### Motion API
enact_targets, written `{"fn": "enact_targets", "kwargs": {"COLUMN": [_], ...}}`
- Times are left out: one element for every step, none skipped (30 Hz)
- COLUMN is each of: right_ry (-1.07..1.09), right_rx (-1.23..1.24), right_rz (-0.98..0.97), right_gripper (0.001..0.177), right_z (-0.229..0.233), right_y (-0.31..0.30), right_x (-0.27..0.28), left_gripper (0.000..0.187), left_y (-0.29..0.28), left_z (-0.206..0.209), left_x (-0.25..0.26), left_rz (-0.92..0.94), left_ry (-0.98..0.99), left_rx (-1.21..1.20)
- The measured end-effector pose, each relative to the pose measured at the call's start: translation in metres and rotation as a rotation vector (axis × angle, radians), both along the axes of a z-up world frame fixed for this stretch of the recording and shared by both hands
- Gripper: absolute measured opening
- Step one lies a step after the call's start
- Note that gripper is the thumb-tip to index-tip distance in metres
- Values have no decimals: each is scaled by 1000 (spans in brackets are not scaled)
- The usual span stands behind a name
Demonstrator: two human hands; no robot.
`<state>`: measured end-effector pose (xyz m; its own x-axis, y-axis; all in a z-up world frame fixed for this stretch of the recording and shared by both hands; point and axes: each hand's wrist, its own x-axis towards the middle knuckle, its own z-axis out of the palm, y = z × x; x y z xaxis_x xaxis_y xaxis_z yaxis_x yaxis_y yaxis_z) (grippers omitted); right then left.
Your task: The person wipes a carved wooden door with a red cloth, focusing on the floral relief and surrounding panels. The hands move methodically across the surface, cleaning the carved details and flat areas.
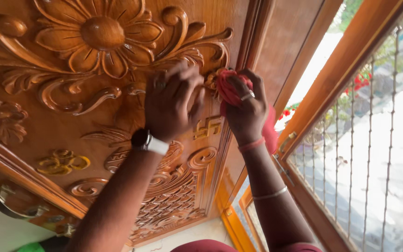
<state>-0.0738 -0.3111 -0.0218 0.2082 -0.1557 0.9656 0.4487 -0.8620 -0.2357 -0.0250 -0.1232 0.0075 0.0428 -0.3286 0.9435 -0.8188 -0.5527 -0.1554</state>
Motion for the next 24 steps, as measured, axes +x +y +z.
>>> {"fn": "enact_targets", "kwargs": {"right_ry": [3, 6, -3, -12, -20, -26, -36, -46, -34, -22, -19, -20, -19, -19, 1, 21, 41, 60, 75, 89, 67, 45, 35, 38], "right_rx": [-20, -39, -57, -75, -91, -69, -38, -6, -2, 2, 6, 3, -5, -13, -17, -21, -24, -42, -57, -73, -62, -50, -40, -45], "right_rz": [-11, -23, -44, -66, -86, -73, -59, -46, -22, 1, 23, 49, 74, 100, 105, 110, 111, 121, 130, 138, 146, 153, 157, 149], "right_gripper": [49, 52, 49, 47, 46, 44, 43, 41, 44, 47, 50, 50, 49, 48, 47, 47, 46, 47, 49, 52, 50, 48, 46, 46], "right_z": [6, 10, 13, 14, 13, 12, 11, 9, 6, 3, 1, -3, -7, -11, -15, -18, -23, -26, -28, -28, -24, -20, -18, -16], "right_y": [-3, -5, -6, -6, -5, -4, 0, 4, 5, 6, 7, 9, 9, 9, 9, 9, 8, 6, 3, 1, 0, -2, -3, -2], "right_x": [3, 5, 8, 12, 16, 18, 21, 25, 25, 24, 25, 26, 25, 27, 30, 33, 34, 32, 29, 28, 30, 32, 31, 32], "left_gripper": [21, 25, 30, 32, 34, 36, 36, 36, 35, 35, 34, 33, 34, 34, 34, 33, 33, 33, 33, 34, 35, 35, 35, 35], "left_y": [-4, -7, -9, -10, -11, -13, -14, -14, -16, -17, -17, -16, -16, -17, -16, -16, -15, -16, -16, -16, -16, -15, -15, -14], "left_z": [5, 9, 12, 11, 10, 9, 9, 9, 5, 2, 3, 3, 3, 3, 3, 3, 3, 2, 3, 3, 6, 8, 6, 4], "left_x": [8, 16, 22, 25, 27, 30, 33, 35, 34, 34, 35, 36, 35, 35, 34, 35, 35, 35, 36, 36, 38, 38, 36, 34], "left_rz": [46, 92, 138, 163, 189, 215, 231, 247, 256, 268, 278, 289, 283, 277, 270, 279, 285, 290, 283, 276, 272, 279, 283, 286], "left_ry": [-22, -43, -70, -80, -89, -97, -112, -128, -131, -121, -120, -119, -116, -114, -108, -102, -96, -91, -95, -100, -113, -109, -94, -79], "left_rx": [-4, -8, -13, -3, 9, 21, 18, 16, 14, 18, 21, 23, 21, 20, 19, 22, 25, 29, 29, 29, 25, 30, 35, 40]}}
